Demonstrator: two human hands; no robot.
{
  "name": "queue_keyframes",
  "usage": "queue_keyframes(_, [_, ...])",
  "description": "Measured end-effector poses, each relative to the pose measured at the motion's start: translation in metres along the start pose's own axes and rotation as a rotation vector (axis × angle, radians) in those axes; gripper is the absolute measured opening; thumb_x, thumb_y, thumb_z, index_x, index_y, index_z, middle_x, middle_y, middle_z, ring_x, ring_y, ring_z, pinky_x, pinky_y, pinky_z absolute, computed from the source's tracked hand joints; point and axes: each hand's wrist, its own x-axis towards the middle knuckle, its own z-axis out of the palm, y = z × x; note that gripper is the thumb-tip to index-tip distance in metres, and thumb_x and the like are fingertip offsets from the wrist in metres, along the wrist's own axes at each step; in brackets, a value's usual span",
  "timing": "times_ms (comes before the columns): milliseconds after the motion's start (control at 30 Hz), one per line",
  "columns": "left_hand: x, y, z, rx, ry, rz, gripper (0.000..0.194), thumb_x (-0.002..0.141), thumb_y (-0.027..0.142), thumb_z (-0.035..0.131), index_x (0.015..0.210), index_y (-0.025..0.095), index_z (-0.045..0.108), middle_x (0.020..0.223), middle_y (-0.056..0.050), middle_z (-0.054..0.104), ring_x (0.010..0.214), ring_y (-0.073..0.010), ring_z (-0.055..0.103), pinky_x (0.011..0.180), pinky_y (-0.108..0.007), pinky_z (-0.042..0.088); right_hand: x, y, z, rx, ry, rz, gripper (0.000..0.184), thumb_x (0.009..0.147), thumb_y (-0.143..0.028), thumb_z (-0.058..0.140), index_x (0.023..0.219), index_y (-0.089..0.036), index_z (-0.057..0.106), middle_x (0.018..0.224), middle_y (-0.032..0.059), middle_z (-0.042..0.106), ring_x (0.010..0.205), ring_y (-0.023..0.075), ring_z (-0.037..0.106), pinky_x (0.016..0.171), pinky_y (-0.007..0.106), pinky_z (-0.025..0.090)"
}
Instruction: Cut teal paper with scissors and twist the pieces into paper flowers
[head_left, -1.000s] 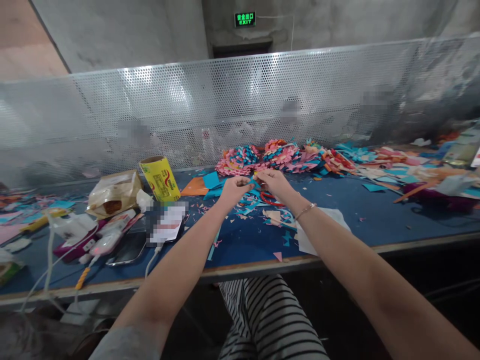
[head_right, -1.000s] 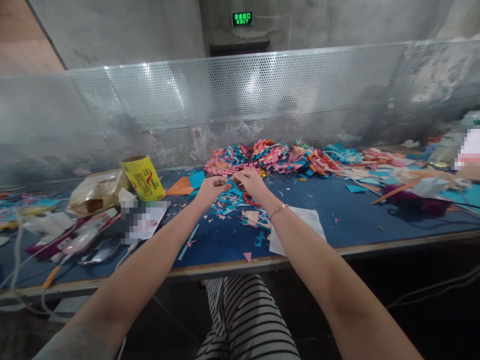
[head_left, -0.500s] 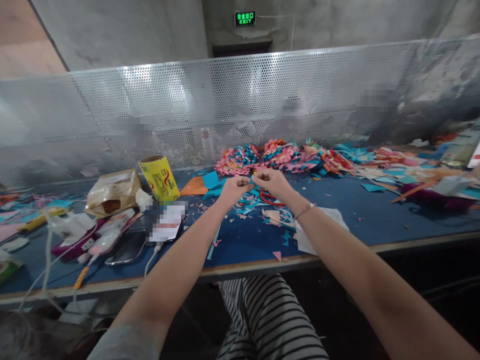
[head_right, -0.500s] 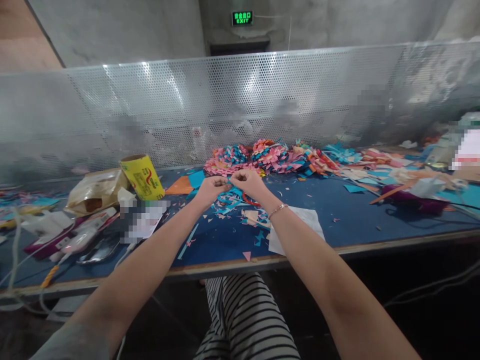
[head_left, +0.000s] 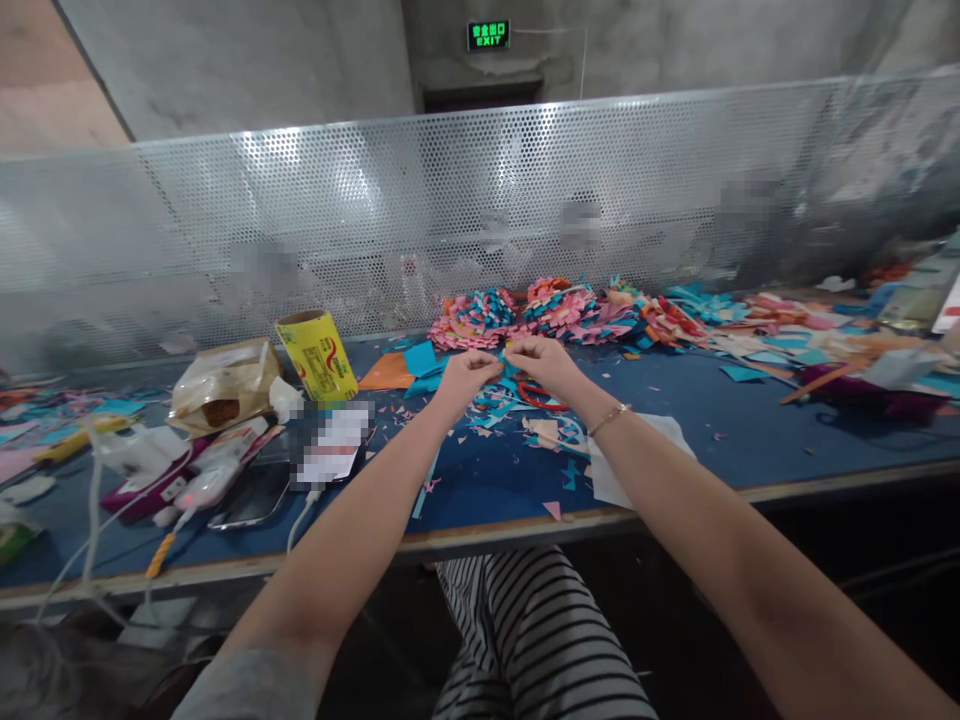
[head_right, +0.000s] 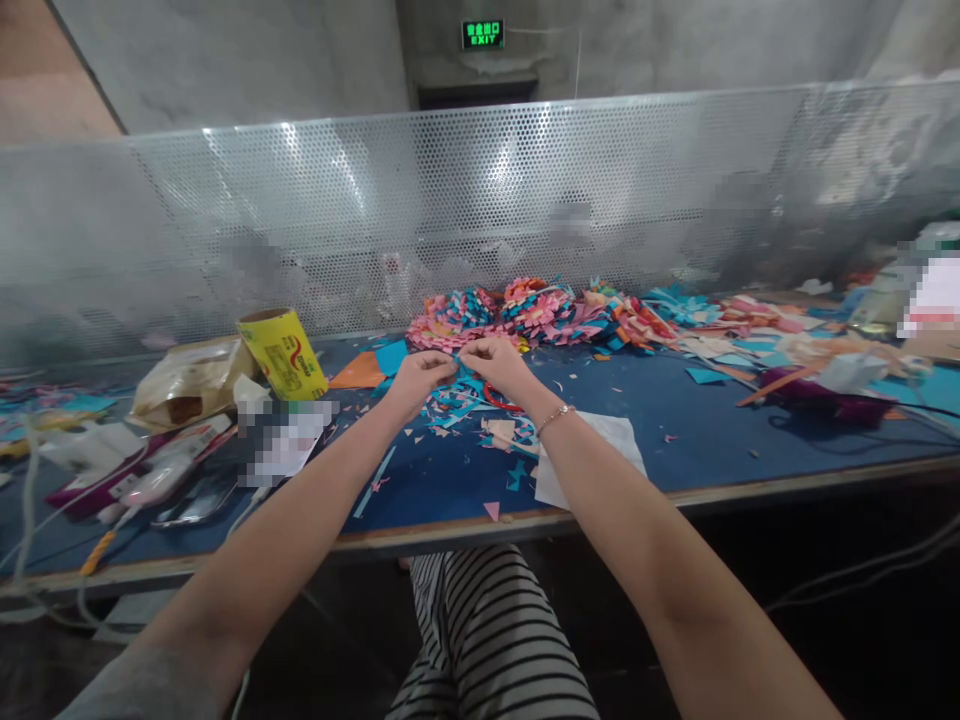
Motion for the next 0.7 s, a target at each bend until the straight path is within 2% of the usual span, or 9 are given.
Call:
queue_keyframes(400, [-0.0029, 0.0045, 0.001, -0.01, 0.011, -0.028, 0.02, 0.05, 0.029, 0.073, 0.057, 0.013, 0.062, 0.049, 0.002, 0.056, 0.049, -0.0073, 0.05, 0.055, -0.023, 0.042, -0.0022, -0.0042, 0.0001, -0.049, -0.01, -0.043, 0.025, 0.066, -0.039, 0.061, 0.068, -0.014, 0.061, 0.054, -0.0004, 0.053, 0.052, 0.0095, 0.046, 0.048, 0.023, 0.037])
queue_keyframes(700, [-0.0021, 0.0045, -0.0014, 0.072, -0.003, -0.001, 0.015, 0.054, 0.027, 0.069, 0.056, 0.013, 0.063, 0.048, 0.002, 0.055, 0.047, -0.0072, 0.048, 0.053, -0.023, 0.041, -0.0032, -0.0086, -0.0002, -0.059, -0.032, -0.045, 0.021, 0.065, -0.035, 0.059, 0.067, -0.014, 0.059, 0.056, -0.0018, 0.049, 0.05, 0.0074, 0.039, 0.048, 0.023, 0.032])
